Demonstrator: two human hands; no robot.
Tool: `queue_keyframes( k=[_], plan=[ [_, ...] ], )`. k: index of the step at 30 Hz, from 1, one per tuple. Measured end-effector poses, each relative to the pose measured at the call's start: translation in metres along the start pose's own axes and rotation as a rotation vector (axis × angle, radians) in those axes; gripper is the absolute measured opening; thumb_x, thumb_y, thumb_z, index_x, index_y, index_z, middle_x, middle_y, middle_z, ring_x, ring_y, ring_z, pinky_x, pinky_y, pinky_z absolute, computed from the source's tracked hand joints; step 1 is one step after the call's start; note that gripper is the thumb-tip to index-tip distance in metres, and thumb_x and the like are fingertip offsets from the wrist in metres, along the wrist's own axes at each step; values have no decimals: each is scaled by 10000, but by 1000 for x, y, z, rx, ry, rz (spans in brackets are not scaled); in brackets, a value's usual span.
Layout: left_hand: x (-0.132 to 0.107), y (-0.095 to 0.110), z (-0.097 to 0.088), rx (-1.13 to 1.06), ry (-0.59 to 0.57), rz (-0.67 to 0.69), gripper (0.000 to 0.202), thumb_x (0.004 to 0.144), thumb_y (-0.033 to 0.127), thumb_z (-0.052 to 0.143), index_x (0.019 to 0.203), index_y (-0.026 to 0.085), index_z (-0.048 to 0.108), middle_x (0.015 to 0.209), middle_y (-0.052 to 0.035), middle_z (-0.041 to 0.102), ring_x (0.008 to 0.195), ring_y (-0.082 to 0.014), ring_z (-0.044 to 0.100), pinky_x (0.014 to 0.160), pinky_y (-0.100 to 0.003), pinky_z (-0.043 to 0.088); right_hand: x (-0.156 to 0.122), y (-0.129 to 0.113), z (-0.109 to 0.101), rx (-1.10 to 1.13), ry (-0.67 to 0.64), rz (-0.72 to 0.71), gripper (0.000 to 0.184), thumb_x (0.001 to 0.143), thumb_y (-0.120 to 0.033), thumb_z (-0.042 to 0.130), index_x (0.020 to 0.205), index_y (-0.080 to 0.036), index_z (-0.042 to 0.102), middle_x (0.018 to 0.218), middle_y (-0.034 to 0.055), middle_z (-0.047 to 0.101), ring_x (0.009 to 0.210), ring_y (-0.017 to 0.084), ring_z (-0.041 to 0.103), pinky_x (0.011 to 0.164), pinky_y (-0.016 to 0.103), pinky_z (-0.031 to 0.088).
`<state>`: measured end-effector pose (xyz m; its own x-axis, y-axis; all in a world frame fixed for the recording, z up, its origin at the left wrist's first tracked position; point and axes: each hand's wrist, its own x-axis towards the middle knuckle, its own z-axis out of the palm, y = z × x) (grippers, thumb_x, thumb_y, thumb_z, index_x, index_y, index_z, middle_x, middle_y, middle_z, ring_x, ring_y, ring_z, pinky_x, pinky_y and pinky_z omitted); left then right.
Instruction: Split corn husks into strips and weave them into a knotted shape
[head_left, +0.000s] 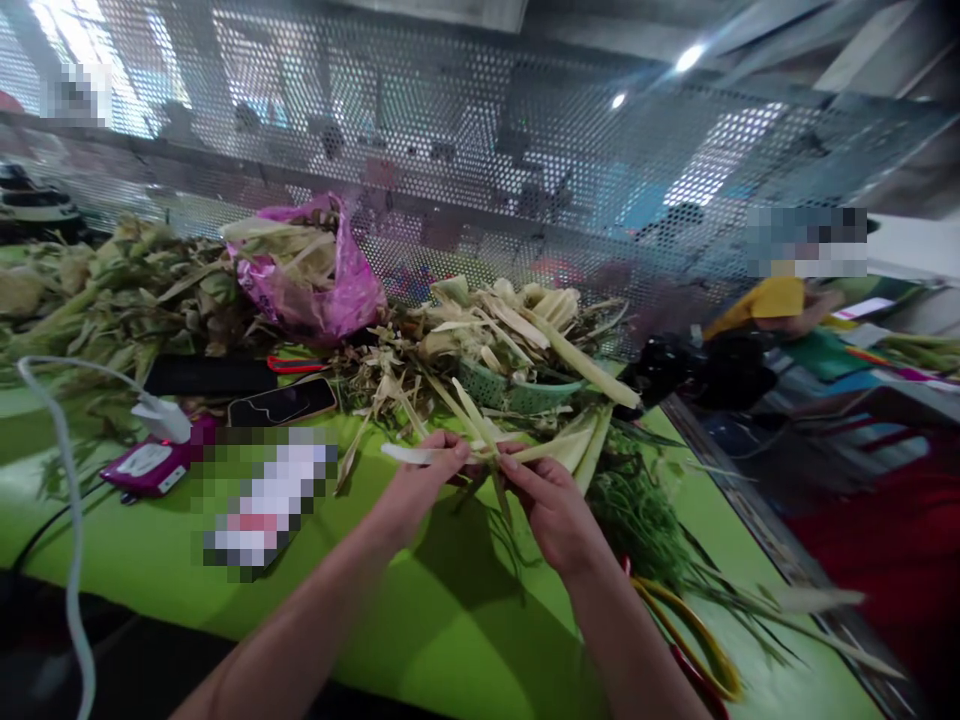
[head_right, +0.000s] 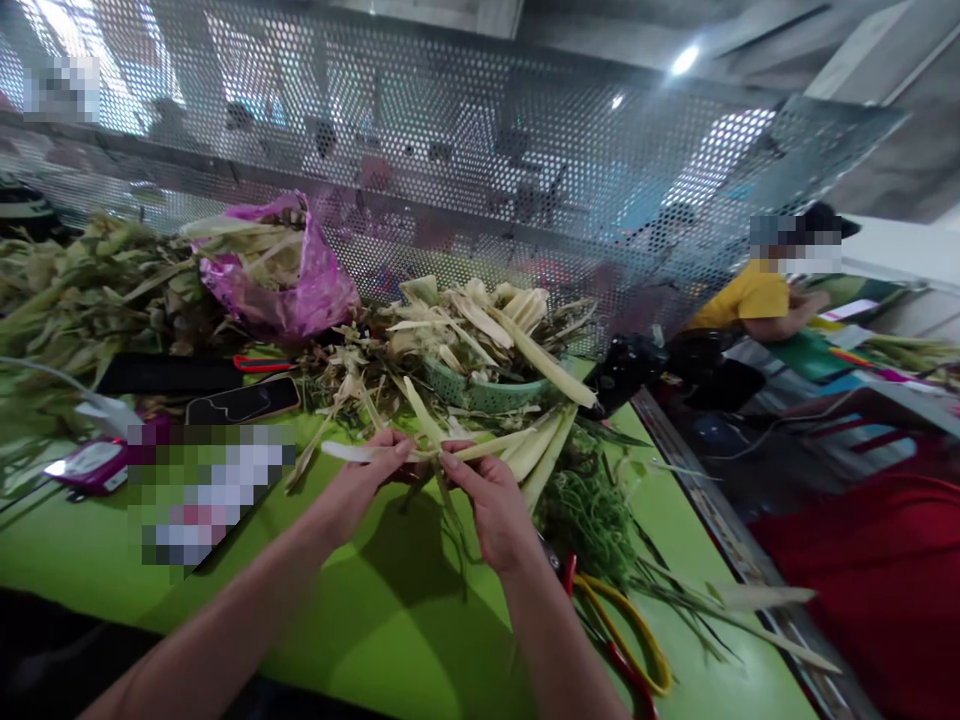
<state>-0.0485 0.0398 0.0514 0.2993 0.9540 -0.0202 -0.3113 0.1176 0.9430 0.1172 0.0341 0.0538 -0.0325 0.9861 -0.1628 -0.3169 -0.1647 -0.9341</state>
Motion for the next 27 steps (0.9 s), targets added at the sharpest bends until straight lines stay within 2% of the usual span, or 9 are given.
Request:
queue_keyframes(
  k=[4,8,11,13,16,18,20,24,27],
  plan=[
    [0,-5,5,46,-61,19,343,745,440,652,964,191,563,914,-34,600,833,-144,543,756,-261,413,-3,-2,4,-37,-1,-7,272,650,-319,778,867,-191,675,740,13,677,659,139,598,645,262,478],
    [1,-12,5,151,-44,12,290,804,464,569,795,175,550,726,-5,567,704,-128,513,645,-241,390,-2,1,5,-216,47,-144,224,662,-321,755,815,-183,666,723,8,647,647,133,562,625,257,450],
    [2,-15,3,181,-71,26,297,801,443,578,699,174,504,637,17,505,612,-107,453,571,-232,346,0,6,3,-317,117,-220,182,676,-305,732,800,-193,658,671,-19,596,627,123,526,614,249,422],
    [2,-15,2,141,-83,1,276,783,416,607,706,171,505,644,18,502,604,-102,452,570,-231,349,1,8,3,-355,123,-249,166,695,-303,713,808,-198,654,699,-16,594,665,132,533,648,258,426],
    [1,-13,5,46,-60,-58,262,765,415,627,797,169,539,708,5,541,647,-109,495,614,-236,378,1,5,4,-408,66,-278,158,722,-320,696,817,-200,658,782,4,609,765,153,553,730,280,437],
    [0,-11,7,30,-37,-71,292,762,448,621,835,174,554,708,10,542,640,-104,485,607,-229,367,-1,3,5,-436,15,-284,161,737,-338,688,822,-203,666,826,14,611,825,165,560,774,291,438],
    [-1,-9,7,69,-27,-68,317,762,487,606,792,174,563,642,27,502,595,-95,438,564,-222,329,-2,1,7,-424,-10,-276,179,746,-353,682,855,-211,672,874,21,612,858,170,564,785,293,442],
    [0,-10,6,108,14,-74,333,765,504,589,712,177,554,571,38,464,563,-97,420,546,-226,318,-5,-1,9,-323,-12,-210,291,785,-390,633,1033,-238,636,910,24,607,768,146,550,694,271,449],
    [1,-11,5,74,108,-66,310,767,482,588,712,180,544,580,28,507,577,-103,451,577,-230,348,-6,-1,10,-382,-31,-184,270,758,-403,656,942,-209,618,837,15,597,722,143,524,657,262,428]
  ],
)
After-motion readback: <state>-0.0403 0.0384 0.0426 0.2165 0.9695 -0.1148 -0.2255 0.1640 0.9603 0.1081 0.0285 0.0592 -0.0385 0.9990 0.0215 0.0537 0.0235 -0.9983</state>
